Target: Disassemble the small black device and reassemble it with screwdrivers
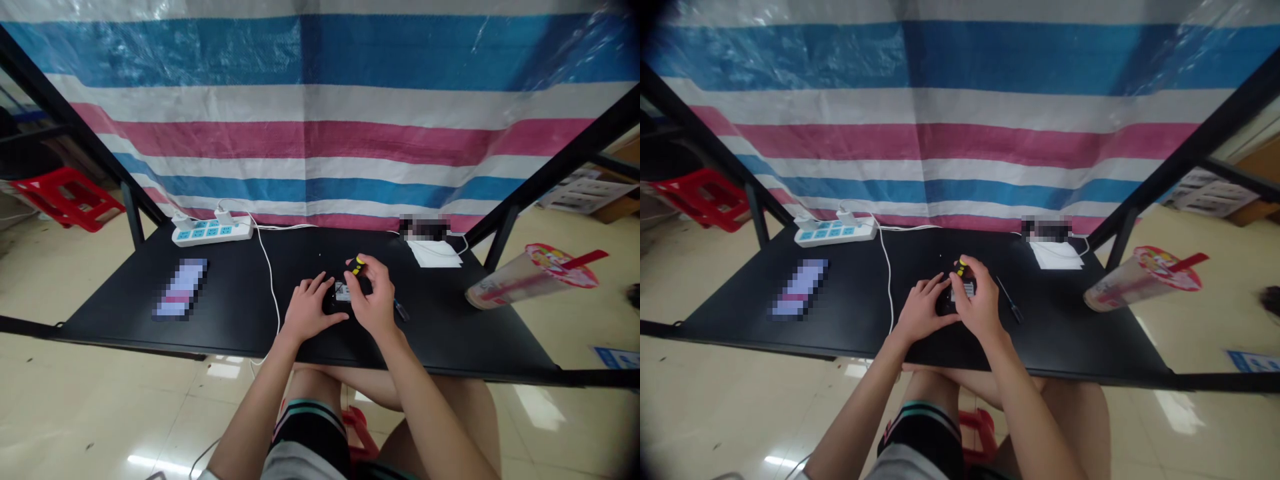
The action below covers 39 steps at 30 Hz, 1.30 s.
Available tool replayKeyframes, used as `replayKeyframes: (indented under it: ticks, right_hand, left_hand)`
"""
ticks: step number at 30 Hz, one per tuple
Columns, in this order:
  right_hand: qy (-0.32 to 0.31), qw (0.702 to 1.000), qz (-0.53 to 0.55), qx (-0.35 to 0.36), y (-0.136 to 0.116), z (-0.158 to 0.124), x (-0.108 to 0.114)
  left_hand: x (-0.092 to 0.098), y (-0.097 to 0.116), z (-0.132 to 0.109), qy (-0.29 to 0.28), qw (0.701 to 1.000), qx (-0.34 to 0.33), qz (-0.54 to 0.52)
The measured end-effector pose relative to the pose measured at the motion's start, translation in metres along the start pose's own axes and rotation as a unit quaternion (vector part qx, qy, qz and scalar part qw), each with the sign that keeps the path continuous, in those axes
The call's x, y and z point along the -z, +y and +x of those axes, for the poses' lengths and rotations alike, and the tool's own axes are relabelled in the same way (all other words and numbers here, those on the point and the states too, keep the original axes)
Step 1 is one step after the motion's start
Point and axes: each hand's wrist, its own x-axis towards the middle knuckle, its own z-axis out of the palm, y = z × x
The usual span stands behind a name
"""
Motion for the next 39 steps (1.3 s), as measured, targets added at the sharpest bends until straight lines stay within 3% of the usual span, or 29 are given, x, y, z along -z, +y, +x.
replayKeyframes:
  ticks: [6, 13, 20, 26, 35, 39]
  right_hand:
    - [0.048, 0.998, 0.040, -0.019, -0.001, 0.003, 0.002]
    - [0.183, 0.970, 0.121, -0.109, -0.013, 0.002, 0.003]
    - [0.284, 0.934, 0.122, -0.177, -0.011, -0.004, 0.005]
    - [0.292, 0.933, 0.100, -0.185, -0.007, -0.009, 0.003]
    - [0.304, 0.928, 0.105, -0.190, -0.007, -0.013, 0.002]
    - [0.324, 0.917, 0.130, -0.192, -0.008, -0.022, 0.013]
  left_hand:
    - [0.005, 0.004, 0.000, 0.006, 1.000, 0.004, -0.017]
    - [0.011, 0.002, -0.005, 0.127, 0.979, -0.040, -0.153]
    - [0.009, 0.003, -0.005, 0.158, 0.964, -0.064, -0.206]
    - [0.010, 0.002, -0.004, 0.152, 0.965, -0.046, -0.210]
    - [0.014, 0.008, -0.005, 0.186, 0.957, -0.031, -0.221]
    - [0.032, 0.008, 0.002, 0.137, 0.982, 0.052, -0.123]
